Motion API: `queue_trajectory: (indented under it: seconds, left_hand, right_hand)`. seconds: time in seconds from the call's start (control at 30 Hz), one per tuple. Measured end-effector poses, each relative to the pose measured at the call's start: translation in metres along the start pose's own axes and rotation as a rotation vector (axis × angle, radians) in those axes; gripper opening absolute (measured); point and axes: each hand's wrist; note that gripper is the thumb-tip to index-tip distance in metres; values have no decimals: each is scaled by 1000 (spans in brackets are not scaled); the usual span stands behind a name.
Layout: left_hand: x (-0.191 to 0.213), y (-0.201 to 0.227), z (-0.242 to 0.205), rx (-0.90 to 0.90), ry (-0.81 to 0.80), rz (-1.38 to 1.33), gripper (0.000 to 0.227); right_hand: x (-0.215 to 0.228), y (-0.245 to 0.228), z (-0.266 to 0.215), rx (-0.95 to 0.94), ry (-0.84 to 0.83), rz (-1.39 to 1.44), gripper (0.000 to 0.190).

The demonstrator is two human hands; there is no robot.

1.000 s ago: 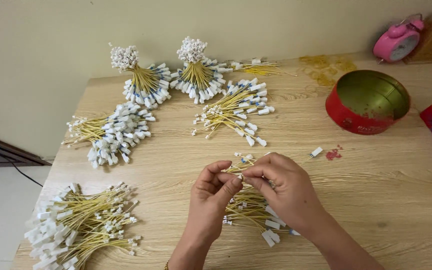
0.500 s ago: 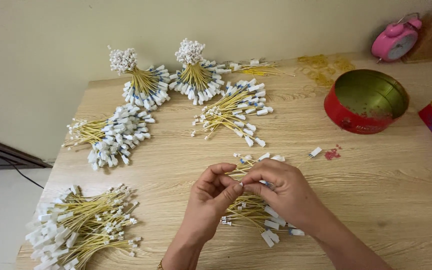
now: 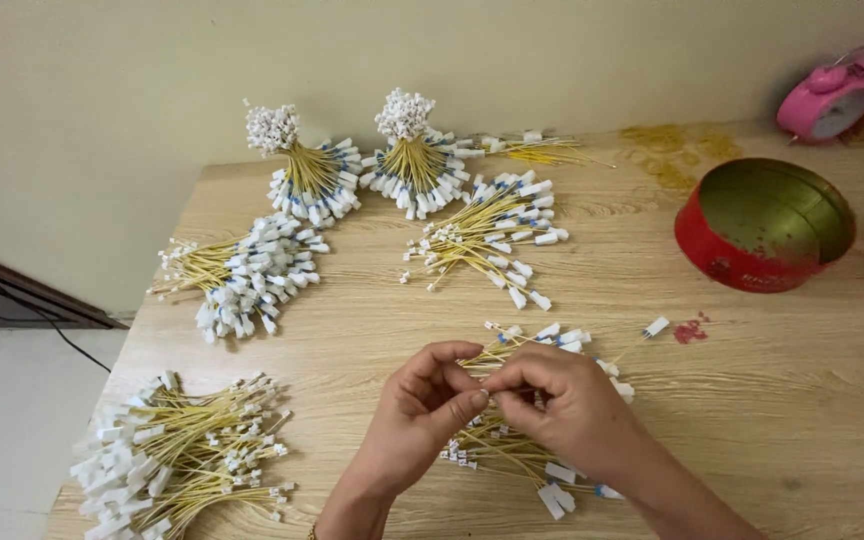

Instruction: The recorder is bundling and organizing small electronic cable assemblies with white connectors using rubber bands.

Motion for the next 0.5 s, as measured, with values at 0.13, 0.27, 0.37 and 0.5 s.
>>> queue_trajectory:
  seconds: [0.13, 0.27, 0.37, 0.5]
  left_hand:
    - [12, -1, 6, 36, 16, 91, 46]
    - [41, 30, 35, 127, 44, 495, 41]
    - [66, 26, 72, 154, 228, 893, 35]
    - [96, -6, 112, -136, 407, 1310, 28]
  right_hand:
    - [-5, -2, 5, -45, -3, -72, 15]
    - [4, -1, 0, -17, -19, -146, 20]
    - [41, 13, -13, 53, 119, -141, 23]
    - [112, 46, -32, -32, 452, -251, 21]
Point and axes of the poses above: each hand's wrist, its own z-axis towards the middle knuckle, its own x-axis out of the back of the hand, y = z × x, and after that the axes turned 8 degrees about z, right-handed
